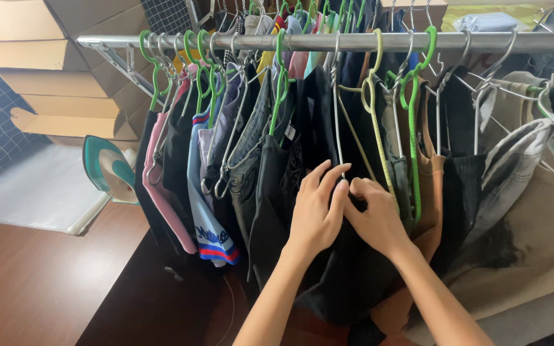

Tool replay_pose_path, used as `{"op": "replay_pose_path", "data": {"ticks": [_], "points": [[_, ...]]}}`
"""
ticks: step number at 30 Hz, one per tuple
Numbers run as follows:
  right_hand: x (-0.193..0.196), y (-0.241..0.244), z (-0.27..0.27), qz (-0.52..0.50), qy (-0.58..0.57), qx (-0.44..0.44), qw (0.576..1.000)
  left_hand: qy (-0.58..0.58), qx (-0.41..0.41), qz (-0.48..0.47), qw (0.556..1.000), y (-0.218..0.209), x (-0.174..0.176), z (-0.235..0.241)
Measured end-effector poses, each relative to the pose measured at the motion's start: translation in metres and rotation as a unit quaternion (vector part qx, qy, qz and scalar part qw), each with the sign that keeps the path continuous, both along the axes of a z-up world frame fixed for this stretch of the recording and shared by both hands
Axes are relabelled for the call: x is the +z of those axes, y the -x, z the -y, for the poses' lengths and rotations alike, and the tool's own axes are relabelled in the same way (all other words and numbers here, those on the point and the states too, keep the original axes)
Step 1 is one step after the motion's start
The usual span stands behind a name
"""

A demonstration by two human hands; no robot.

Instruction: The person places a folded t-shirt inside a clear plastic bag and seals it. They then open a cardboard box, place the packaged t-shirt inside, and close the box. Finally, they take a different black t-shirt from a clothing rack and lay it flat on the table.

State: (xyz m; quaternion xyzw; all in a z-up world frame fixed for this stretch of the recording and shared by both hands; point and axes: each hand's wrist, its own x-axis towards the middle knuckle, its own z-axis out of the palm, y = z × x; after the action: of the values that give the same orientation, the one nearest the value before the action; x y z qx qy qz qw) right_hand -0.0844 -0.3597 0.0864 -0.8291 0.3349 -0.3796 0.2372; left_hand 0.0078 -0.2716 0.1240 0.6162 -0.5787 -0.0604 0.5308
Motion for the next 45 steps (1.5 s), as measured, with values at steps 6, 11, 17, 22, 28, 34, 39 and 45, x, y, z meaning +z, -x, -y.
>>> {"op": "replay_pose_path", "data": {"ticks": [6,11,17,22,28,34,39,45], "points": [[-0.004,0.012,-0.014,0.001,0.070,0.036,0.997,0.036,0.074,0.061,0.995,-0.013,-0.016,0.030],[-0.006,0.014,-0.034,-0.007,0.073,0.075,0.994,0.068,0.036,0.001,0.997,-0.024,-0.014,0.027],[-0.024,0.006,-0.027,0.025,0.010,0.125,0.992,0.104,-0.006,-0.075,0.992,-0.036,0.004,0.008],[-0.042,-0.012,-0.011,0.018,-0.046,0.091,0.995,0.128,-0.092,-0.184,0.970,-0.045,0.015,0.004],[-0.060,-0.034,0.016,0.047,-0.139,0.059,0.987,0.208,-0.213,-0.253,0.921,-0.034,0.051,-0.008],[-0.057,-0.041,0.031,0.093,-0.304,0.056,0.946,0.180,-0.212,-0.245,0.929,-0.018,0.079,-0.025],[-0.024,-0.030,0.016,0.144,-0.323,0.032,0.935,0.191,-0.203,-0.238,0.930,-0.013,0.071,-0.028],[-0.032,-0.026,0.038,0.143,-0.348,0.030,0.926,0.212,-0.204,-0.242,0.925,-0.008,0.076,-0.023]]}}
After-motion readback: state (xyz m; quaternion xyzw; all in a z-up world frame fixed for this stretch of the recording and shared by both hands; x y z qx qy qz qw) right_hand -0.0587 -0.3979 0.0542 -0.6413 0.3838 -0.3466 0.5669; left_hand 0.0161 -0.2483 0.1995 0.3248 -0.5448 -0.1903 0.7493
